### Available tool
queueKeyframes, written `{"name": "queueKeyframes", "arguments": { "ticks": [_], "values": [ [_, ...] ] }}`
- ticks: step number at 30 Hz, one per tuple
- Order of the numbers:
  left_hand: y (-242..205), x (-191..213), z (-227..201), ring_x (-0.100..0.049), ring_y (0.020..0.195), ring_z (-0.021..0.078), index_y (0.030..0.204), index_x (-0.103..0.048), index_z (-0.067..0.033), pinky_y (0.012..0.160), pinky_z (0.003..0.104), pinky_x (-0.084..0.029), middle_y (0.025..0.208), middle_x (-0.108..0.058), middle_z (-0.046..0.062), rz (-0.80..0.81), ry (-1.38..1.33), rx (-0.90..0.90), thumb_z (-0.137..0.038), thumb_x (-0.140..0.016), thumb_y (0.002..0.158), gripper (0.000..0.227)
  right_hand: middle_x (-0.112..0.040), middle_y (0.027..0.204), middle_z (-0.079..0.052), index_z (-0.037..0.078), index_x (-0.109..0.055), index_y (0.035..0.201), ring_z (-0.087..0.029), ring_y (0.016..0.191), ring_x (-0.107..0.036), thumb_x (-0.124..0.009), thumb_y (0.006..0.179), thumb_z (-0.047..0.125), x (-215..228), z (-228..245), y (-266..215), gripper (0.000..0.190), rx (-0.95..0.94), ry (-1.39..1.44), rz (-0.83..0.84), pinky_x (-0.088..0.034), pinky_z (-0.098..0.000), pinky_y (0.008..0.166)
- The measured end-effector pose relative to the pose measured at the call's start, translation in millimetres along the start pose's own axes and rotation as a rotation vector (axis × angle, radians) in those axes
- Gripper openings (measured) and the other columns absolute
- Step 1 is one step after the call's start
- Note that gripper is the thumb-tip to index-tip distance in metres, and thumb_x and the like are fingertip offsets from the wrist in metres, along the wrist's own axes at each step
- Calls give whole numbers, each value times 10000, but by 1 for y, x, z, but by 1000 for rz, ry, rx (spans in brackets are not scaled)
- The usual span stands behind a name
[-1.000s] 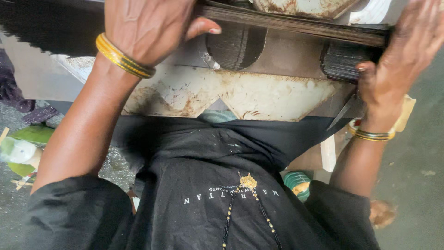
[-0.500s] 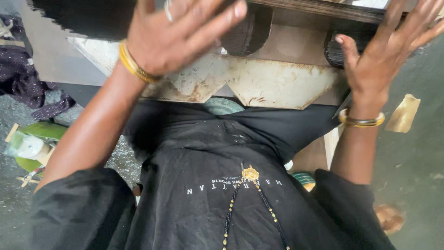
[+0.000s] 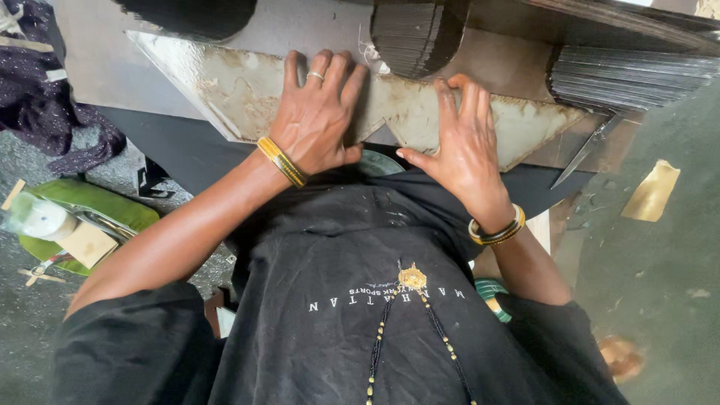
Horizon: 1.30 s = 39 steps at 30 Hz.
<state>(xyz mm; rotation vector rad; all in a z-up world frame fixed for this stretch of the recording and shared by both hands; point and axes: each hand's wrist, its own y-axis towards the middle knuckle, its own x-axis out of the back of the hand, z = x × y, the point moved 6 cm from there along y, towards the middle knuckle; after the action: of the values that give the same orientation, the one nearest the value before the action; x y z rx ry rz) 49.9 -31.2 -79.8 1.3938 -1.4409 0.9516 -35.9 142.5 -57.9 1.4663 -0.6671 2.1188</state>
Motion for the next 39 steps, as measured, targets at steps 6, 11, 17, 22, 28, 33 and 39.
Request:
{"name": "queueKeyframes", "arguments": {
  "ticks": [6, 11, 17, 22, 28, 33, 39],
  "values": [
    [3, -1, 1, -456, 1242, 419, 1346, -555, 93, 1009, 688, -334, 1333, -499, 267, -23, -8, -29, -592, -778, 629, 1017, -414, 1387, -237, -70, -453, 1430, -437, 1284, -418, -958, 662, 309, -4, 1, 1, 995, -22, 34, -4, -400, -510, 1073],
    [7, 4, 4, -461, 1200, 433, 1323, -561, 111, 983, 696, -335, 1293, -511, 286, -11, -41, -45, -648, -774, 620, 1056, -405, 1370, -247, -93, -451, 1403, -437, 1274, -405, -952, 646, 296, -7, 4, 2, 988, -45, 24, -6, -391, -508, 1079],
    [4, 3, 4, -444, 1265, 405, 1375, -526, 82, 1033, 668, -312, 1329, -495, 250, -19, -63, -23, -584, -829, 578, 1082, -410, 1361, -248, -91, -471, 1370, -434, 1271, -408, -966, 673, 334, -7, 3, 8, 955, -38, 3, 6, -392, -500, 1084],
    [-5, -4, 5, -417, 1312, 397, 1452, -479, 52, 1079, 655, -286, 1389, -470, 230, -75, -116, 38, -523, -845, 576, 1110, -409, 1363, -263, -110, -438, 1408, -439, 1272, -407, -964, 676, 331, -5, 2, 8, 1003, -17, 17, -2, -391, -492, 1085],
    [-2, 3, 7, -368, 1355, 449, 1378, -476, 81, 1096, 700, -224, 1424, -435, 273, -127, -154, 142, -586, -778, 685, 1008, -402, 1379, -264, -90, -388, 1485, -442, 1275, -400, -938, 712, 294, -13, 6, -1, 1024, -12, 40, -37, -369, -541, 1108],
    [-3, -18, 7, -378, 1412, 406, 1417, -454, 50, 1173, 690, -222, 1470, -433, 233, -35, -91, 107, -546, -762, 705, 979, -414, 1517, -235, -48, -374, 1580, -417, 1400, -392, -803, 857, 239, -16, -6, -18, 889, -14, 193, -158, -332, -532, 1211],
    [0, -7, 7, -376, 1408, 385, 1550, -278, -10, 1135, 699, -224, 1498, -424, 184, 32, -96, 107, -615, -842, 647, 1226, -388, 1576, -227, -18, -411, 1528, -424, 1530, -315, -895, 795, 423, -5, -21, -18, 983, 22, -3, -132, -188, -618, 1289]
  ]
}}
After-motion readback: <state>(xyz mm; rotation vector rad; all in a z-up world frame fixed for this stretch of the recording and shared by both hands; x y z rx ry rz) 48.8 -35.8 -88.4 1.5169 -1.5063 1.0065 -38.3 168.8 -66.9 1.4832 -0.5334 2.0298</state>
